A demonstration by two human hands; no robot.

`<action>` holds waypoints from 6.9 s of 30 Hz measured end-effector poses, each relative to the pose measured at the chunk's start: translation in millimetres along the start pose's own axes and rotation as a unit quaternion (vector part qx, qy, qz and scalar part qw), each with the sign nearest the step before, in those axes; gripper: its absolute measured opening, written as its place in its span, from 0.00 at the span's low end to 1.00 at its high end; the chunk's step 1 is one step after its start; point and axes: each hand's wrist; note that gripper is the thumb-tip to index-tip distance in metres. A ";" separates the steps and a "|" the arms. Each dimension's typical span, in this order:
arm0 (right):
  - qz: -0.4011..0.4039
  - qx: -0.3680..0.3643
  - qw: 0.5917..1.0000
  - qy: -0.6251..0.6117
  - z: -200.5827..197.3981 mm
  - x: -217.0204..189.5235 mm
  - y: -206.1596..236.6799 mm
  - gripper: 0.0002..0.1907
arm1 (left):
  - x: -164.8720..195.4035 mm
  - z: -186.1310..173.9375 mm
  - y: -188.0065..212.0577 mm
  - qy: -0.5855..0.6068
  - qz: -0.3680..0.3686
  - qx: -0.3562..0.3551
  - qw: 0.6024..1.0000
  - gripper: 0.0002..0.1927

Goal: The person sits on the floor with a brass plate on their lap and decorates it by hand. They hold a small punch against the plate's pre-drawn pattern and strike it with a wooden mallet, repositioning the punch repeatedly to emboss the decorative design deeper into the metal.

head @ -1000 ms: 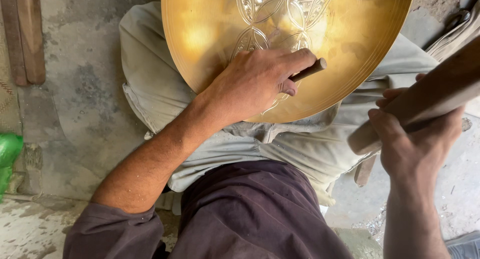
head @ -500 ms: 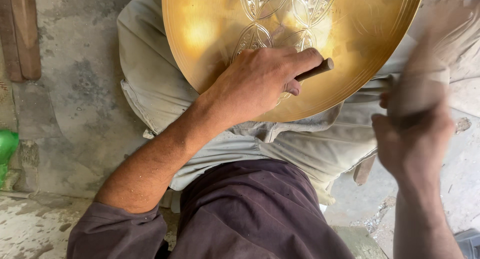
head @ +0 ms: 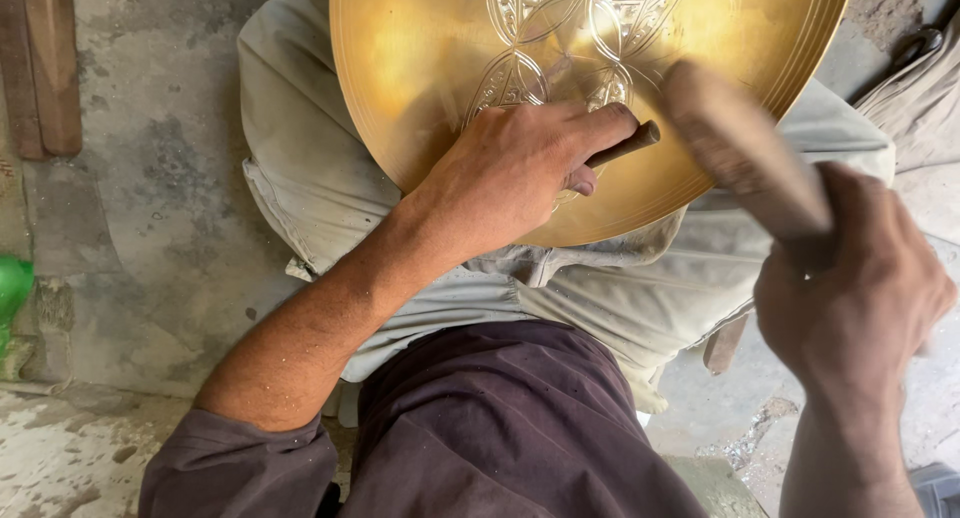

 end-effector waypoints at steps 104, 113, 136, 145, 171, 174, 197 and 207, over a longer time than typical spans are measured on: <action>0.315 -0.074 0.876 -0.358 -58.8 5.0 -12.4 0.30 | 90.4 -52.5 79.1 0.144 -0.305 0.281 0.898 0.09; 0.101 -0.096 0.956 -0.260 -76.0 -1.6 -22.4 0.30 | 75.2 -10.1 55.2 0.201 -0.277 0.303 0.889 0.16; -0.295 -0.008 0.948 0.124 -119.2 -70.6 -104.3 0.21 | 73.3 11.8 63.1 0.053 -0.243 0.354 0.902 0.15; -0.320 -0.010 0.940 0.120 -112.0 -55.1 -107.6 0.13 | 71.5 15.1 59.6 0.105 -0.207 0.365 0.902 0.14; -0.315 0.023 0.941 0.123 -106.7 -50.7 -96.3 0.13 | 74.3 17.8 63.6 0.093 -0.222 0.323 0.915 0.14; -0.279 -0.019 0.959 -0.043 -104.8 -47.6 -95.0 0.15 | 73.3 19.9 64.1 0.105 -0.227 0.318 0.915 0.13; -0.274 -0.019 0.956 0.106 -108.8 -55.3 -89.0 0.15 | 80.6 13.3 67.8 0.117 -0.243 0.283 0.921 0.13; -0.294 -0.053 0.945 0.135 -114.1 -59.6 -86.9 0.14 | 79.7 14.2 69.6 0.130 -0.242 0.266 0.924 0.16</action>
Point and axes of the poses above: each hand's wrist, its own y-axis away from the middle knuckle, its own z-axis out of the palm, x = y × z, and after that the axes turned 5 degrees about -y, right-handed
